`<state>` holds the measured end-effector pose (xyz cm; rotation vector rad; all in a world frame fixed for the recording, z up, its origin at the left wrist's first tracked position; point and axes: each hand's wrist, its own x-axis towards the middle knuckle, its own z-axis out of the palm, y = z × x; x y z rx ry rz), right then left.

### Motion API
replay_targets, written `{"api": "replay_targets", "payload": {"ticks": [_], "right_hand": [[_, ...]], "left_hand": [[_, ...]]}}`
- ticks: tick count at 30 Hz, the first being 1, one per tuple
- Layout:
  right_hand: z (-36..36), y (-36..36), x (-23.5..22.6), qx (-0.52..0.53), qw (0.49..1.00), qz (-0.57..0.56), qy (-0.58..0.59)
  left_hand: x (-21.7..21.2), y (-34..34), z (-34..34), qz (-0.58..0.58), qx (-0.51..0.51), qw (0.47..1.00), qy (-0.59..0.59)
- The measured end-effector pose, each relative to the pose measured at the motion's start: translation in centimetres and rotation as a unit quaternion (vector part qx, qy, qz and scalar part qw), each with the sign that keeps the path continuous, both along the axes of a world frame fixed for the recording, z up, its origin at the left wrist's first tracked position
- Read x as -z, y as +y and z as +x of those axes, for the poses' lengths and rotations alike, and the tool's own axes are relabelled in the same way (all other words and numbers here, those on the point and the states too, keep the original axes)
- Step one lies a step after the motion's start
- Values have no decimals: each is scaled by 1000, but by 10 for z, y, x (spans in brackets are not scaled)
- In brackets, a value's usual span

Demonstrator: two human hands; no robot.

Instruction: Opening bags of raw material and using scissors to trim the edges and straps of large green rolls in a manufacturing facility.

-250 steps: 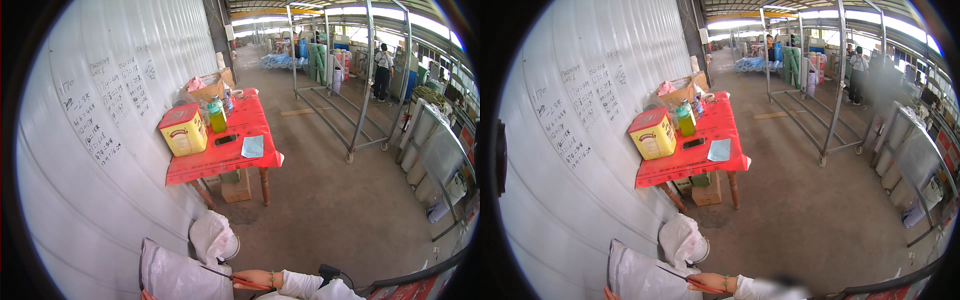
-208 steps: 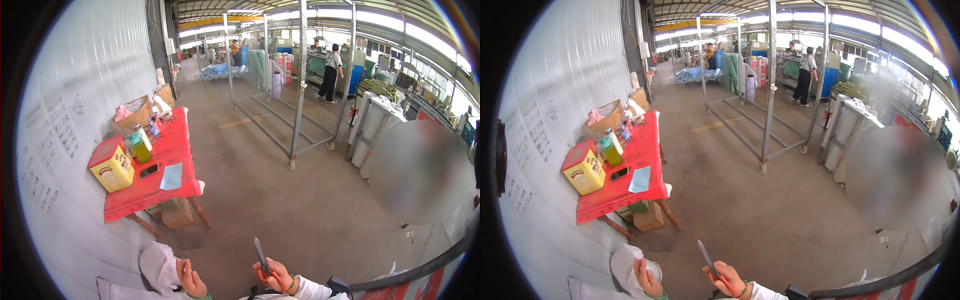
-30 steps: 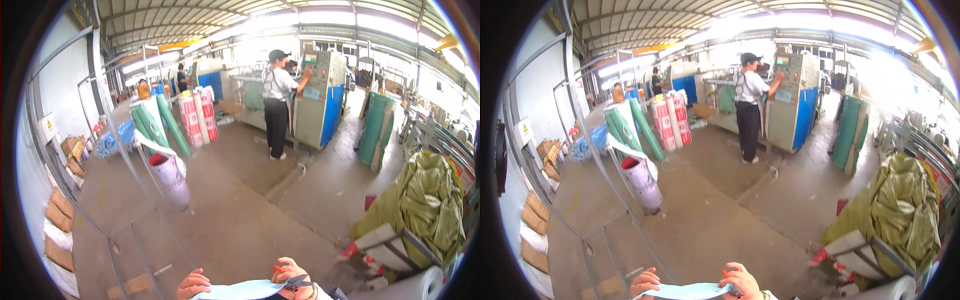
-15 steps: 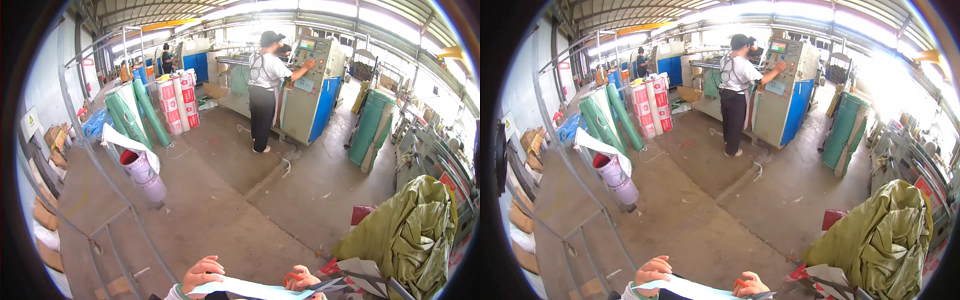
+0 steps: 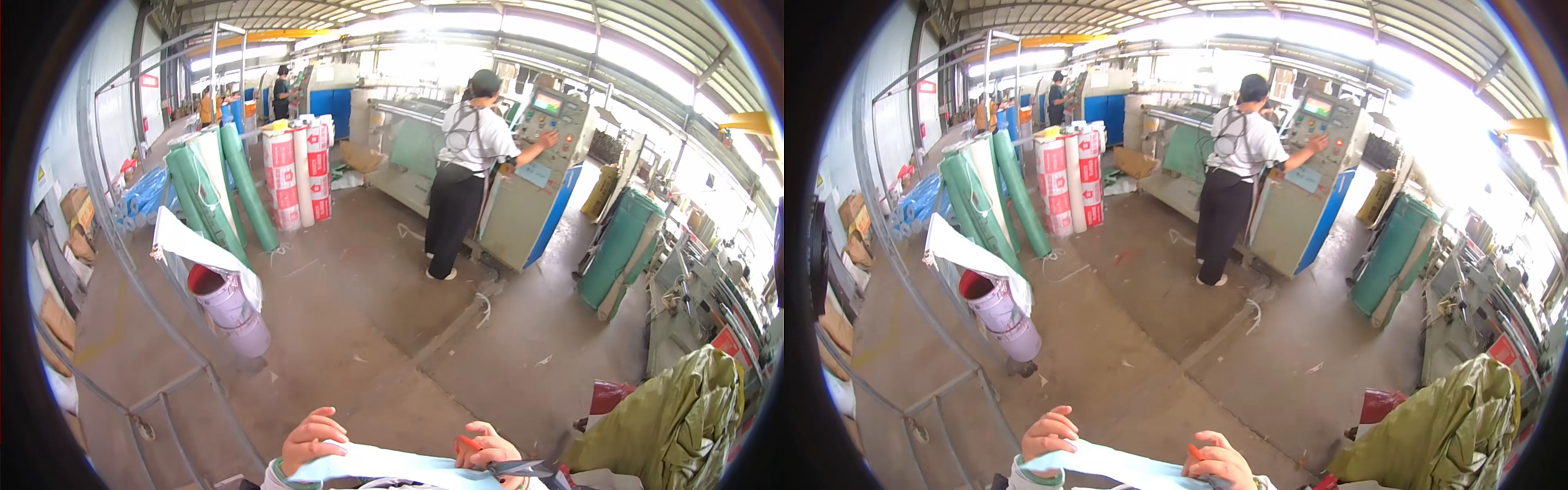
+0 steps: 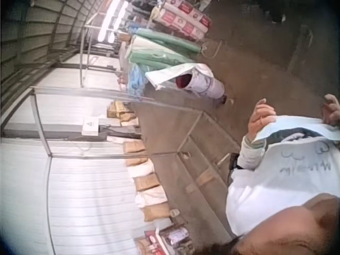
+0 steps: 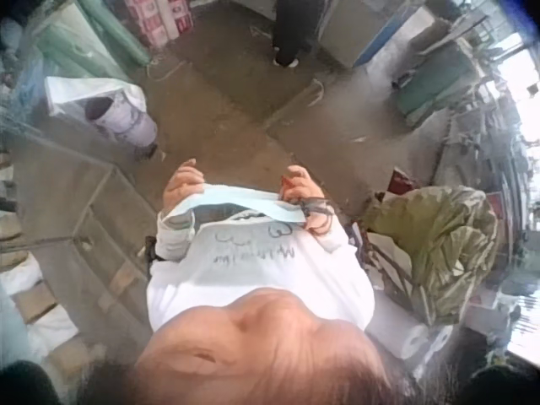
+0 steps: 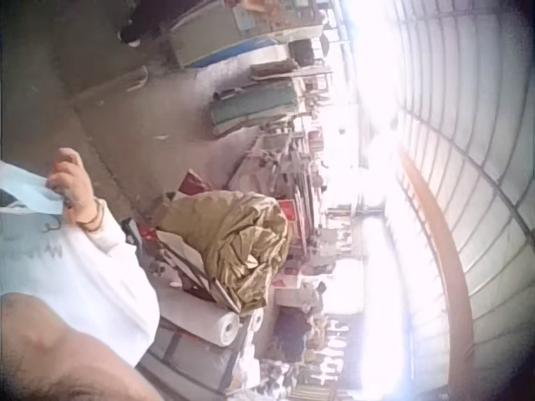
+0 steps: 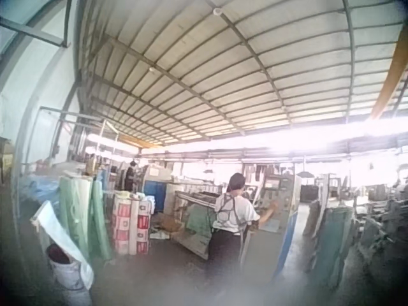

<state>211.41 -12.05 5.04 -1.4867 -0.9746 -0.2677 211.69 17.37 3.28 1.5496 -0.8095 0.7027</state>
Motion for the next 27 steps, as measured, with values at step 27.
{"api": "replay_targets", "payload": {"ticks": [27], "right_hand": [[441,131,12,-132,987,-37,-88]], "left_hand": [[-9,103,310,70,-204,974,66]]}}
